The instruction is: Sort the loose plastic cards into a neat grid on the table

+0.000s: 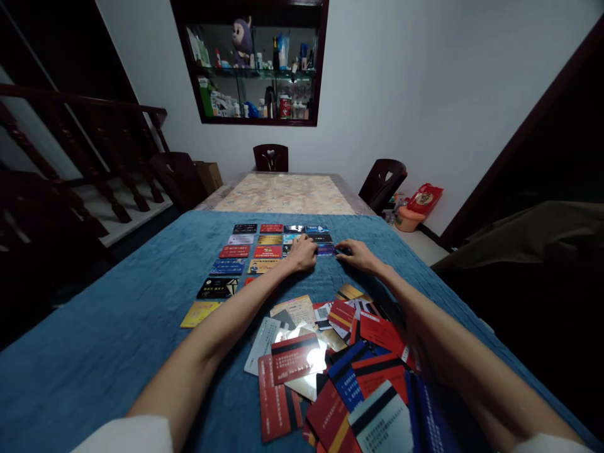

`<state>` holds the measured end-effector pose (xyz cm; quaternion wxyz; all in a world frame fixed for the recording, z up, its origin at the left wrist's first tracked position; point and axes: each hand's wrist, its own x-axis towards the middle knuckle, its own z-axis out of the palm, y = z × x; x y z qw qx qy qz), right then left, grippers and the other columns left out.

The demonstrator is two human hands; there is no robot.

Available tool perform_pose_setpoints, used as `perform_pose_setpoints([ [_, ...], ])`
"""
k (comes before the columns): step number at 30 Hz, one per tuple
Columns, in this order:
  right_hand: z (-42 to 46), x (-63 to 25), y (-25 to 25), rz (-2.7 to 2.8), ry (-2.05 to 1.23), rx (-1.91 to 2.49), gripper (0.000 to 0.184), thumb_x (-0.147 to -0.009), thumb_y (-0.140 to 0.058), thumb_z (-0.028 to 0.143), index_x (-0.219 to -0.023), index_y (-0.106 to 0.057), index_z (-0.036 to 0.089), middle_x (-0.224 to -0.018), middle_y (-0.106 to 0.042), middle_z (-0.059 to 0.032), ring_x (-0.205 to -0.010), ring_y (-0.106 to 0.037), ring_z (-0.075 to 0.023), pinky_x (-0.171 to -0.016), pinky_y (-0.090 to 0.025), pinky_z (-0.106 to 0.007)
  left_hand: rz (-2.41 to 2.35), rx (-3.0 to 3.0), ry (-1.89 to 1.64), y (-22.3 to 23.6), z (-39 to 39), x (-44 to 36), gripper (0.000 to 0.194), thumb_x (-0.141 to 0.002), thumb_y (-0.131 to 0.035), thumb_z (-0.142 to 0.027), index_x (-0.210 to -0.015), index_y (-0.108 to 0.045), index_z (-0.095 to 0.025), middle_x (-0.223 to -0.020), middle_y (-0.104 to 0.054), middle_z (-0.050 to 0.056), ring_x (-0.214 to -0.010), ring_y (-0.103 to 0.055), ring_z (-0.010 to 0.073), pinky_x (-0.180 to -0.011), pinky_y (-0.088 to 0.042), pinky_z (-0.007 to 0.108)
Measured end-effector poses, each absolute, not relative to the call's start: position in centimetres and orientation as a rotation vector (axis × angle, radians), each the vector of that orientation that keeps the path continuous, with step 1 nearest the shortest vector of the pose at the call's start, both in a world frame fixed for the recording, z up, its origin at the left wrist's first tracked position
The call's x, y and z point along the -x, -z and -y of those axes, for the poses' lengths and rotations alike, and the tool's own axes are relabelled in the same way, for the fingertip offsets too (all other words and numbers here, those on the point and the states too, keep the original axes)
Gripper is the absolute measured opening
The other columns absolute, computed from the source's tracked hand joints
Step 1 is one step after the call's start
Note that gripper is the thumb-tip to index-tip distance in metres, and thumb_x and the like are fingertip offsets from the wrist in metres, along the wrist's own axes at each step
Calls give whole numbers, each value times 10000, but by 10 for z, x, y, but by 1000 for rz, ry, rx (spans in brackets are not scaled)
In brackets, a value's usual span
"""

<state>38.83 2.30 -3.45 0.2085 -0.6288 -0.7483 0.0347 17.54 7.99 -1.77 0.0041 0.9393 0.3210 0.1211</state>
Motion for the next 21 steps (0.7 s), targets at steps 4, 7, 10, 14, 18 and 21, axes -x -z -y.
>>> perform_pose_setpoints([
  [4,-11,-390,31,2102,-72,1732,288,-839,-626,267,-1094,-728,182,-1125,-725,-88,-1035,-649,-238,-933,-459,-323,-1004,-2937,-413,17,-74,-172,252,-867,-495,-176,-998,-710,-163,-1099,-663,132,-1173,-453,316,-944,-412,490],
  [7,0,-391,29,2109,-51,1721,270,-850,-622,280,-1083,-729,194,-1106,-733,-85,-1025,-649,-239,-929,-454,-326,-995,-2932,-440,16,-68,-169,246,-868,-501,-177,-999,-709,-160,-1102,-668,131,-1188,-448,321,-948,-402,506],
  [10,13,-394,27,2108,-29,1707,258,-857,-618,288,-1073,-730,199,-1087,-736,-86,-1009,-648,-244,-920,-452,-339,-978,-2931,-465,15,-61,-167,238,-865,-517,-181,-1007,-707,-164,-1124,-666,123,-1205,-440,323,-951,-394,516],
  [14,35,-398,25,2105,0,1685,238,-869,-605,289,-1059,-730,219,-1072,-738,-75,-985,-640,-244,-919,-445,-365,-935,-2909,-502,12,-50,-164,239,-862,-532,-182,-1024,-707,-158,-1128,-667,115,-1215,-435,325,-950,-388,521],
  [18,62,-403,23,2103,26,1681,233,-884,-587,309,-1052,-727,228,-1070,-734,-75,-967,-619,-249,-903,-442,-392,-828,-2869,-575,7,-34,-162,245,-849,-540,-170,-1025,-710,-164,-1114,-668,111,-1213,-430,323,-964,-370,529],
  [21,85,-407,23,2108,32,1689,229,-892,-574,315,-1039,-727,228,-1033,-735,-73,-949,-609,-250,-887,-444,-402,-730,-2854,-609,6,-18,-162,236,-839,-548,-167,-1011,-709,-171,-1104,-663,107,-1200,-430,316,-955,-371,514],
])
